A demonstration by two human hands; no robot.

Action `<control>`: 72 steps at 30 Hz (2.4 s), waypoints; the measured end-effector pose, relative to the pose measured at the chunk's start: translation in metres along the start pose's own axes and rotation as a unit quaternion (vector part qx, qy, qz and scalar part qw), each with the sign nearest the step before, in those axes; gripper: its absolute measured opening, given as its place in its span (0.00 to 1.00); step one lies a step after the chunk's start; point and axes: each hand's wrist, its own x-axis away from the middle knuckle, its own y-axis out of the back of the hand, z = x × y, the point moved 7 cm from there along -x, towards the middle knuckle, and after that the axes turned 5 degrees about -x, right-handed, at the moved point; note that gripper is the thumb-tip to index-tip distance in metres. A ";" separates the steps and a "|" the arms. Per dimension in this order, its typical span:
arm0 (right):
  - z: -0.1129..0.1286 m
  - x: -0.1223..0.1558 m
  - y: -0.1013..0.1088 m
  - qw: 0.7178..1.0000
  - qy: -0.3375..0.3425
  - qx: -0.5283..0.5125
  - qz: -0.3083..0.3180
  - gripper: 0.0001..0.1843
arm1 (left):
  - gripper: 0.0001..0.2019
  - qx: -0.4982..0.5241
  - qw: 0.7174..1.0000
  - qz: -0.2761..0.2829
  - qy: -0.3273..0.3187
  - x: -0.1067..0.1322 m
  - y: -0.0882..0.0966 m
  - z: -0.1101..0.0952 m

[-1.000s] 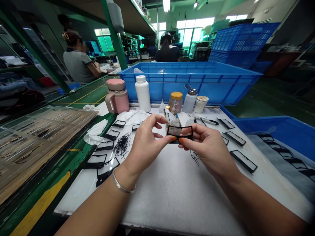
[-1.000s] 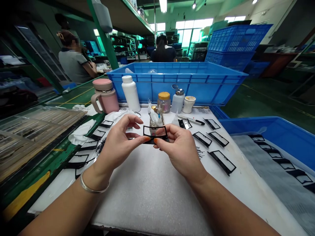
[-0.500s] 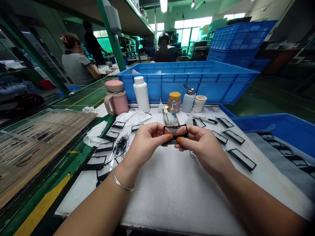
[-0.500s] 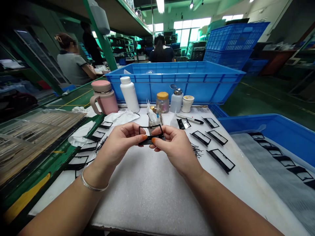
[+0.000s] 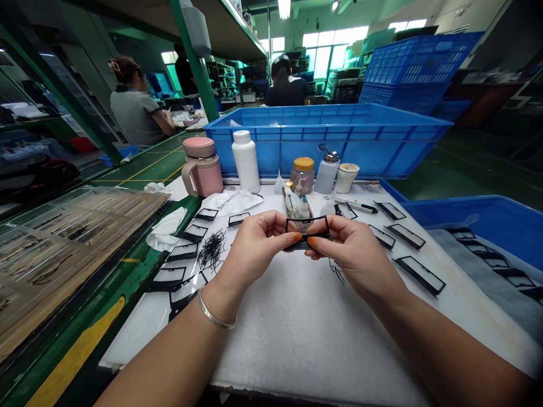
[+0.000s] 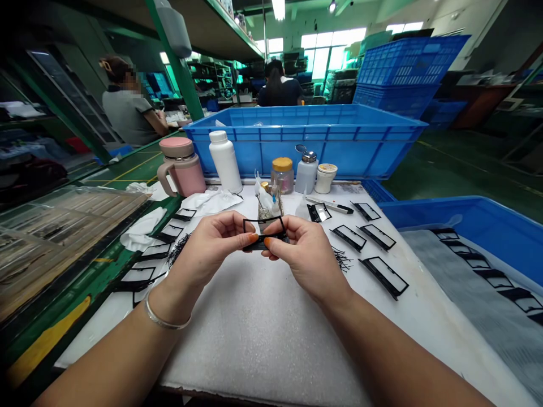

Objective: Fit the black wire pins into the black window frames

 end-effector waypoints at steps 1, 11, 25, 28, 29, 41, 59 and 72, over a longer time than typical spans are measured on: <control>0.000 0.000 0.000 1.000 -0.001 -0.002 -0.001 0.07 | 0.08 0.001 1.000 0.000 0.000 0.000 0.000 0.000; -0.001 -0.005 0.009 0.999 -0.047 0.005 0.021 0.14 | 0.10 0.008 1.000 0.010 0.025 -0.001 0.005 0.008; 0.008 -0.017 0.038 0.996 -0.006 -0.044 -0.080 0.12 | 0.09 -0.253 0.911 -0.150 -0.289 0.028 -0.003 -0.041; 0.013 -0.017 0.048 0.989 0.031 -0.074 -0.127 0.12 | 0.01 -0.383 0.857 -0.021 -0.346 0.034 -0.041 -0.033; 0.015 -0.016 0.051 0.987 0.040 -0.079 -0.137 0.12 | 0.02 -0.428 0.842 0.030 -0.328 0.032 -0.052 -0.022; 0.015 -0.015 0.041 0.990 0.057 -0.071 -0.105 0.15 | 0.05 -0.644 0.740 0.116 -0.157 0.009 -0.079 0.045; -0.007 -0.012 0.012 0.987 -0.085 -0.132 0.019 0.10 | 0.05 -0.403 0.892 -0.125 -0.159 0.017 0.004 -0.022; -0.013 -0.006 -0.002 0.993 -0.080 -0.082 0.031 0.09 | 0.05 -0.522 0.816 -0.083 -0.233 0.022 -0.016 -0.030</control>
